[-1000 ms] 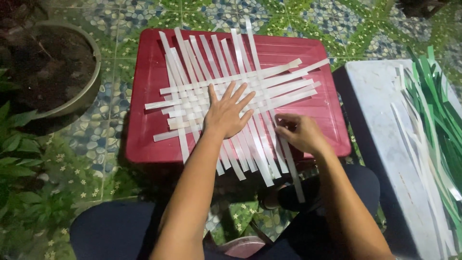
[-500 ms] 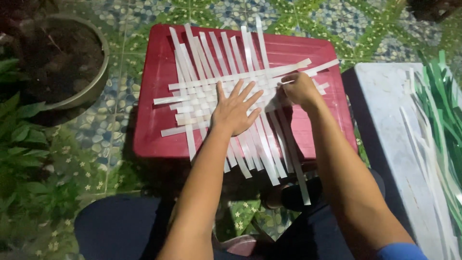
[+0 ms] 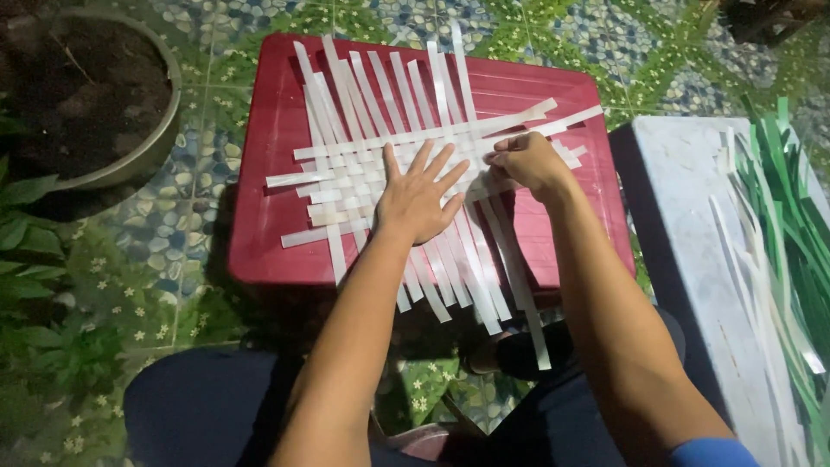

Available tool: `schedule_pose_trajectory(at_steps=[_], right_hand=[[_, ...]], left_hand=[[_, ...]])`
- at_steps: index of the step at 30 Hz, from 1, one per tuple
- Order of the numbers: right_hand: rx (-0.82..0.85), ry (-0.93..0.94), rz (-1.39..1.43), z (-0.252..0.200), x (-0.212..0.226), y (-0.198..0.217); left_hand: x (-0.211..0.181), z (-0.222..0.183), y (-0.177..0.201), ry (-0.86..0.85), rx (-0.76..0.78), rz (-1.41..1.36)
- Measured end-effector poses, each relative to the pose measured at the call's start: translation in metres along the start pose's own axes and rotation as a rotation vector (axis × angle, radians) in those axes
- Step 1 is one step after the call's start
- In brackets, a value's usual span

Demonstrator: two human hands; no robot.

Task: A person is manually weaving white plastic strips together on top of a red plastic stool to create a mat-like structure.

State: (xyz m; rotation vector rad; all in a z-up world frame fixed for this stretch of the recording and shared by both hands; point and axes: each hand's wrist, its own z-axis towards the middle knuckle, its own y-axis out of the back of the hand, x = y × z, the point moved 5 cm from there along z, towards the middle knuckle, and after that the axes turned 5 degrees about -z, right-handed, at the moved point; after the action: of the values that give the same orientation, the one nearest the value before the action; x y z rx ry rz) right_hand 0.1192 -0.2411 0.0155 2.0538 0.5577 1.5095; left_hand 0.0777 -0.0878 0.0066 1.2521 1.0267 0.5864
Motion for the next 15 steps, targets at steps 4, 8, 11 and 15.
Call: schedule_pose_trajectory(at_steps=[4,8,11,15], right_hand=[[-0.018,0.025,-0.033,0.010,-0.011,-0.003],[-0.022,0.057,-0.066,0.023,-0.023,-0.005],[-0.021,0.057,-0.079,0.017,-0.017,-0.006],[-0.021,0.088,-0.103,0.008,-0.013,-0.003]], left_hand=[[-0.001,-0.001,0.002,0.001,0.008,0.000],[0.000,0.000,0.001,0.007,0.004,-0.009],[0.001,0.000,0.001,0.006,0.016,-0.005],[0.000,0.000,0.001,0.006,0.013,-0.005]])
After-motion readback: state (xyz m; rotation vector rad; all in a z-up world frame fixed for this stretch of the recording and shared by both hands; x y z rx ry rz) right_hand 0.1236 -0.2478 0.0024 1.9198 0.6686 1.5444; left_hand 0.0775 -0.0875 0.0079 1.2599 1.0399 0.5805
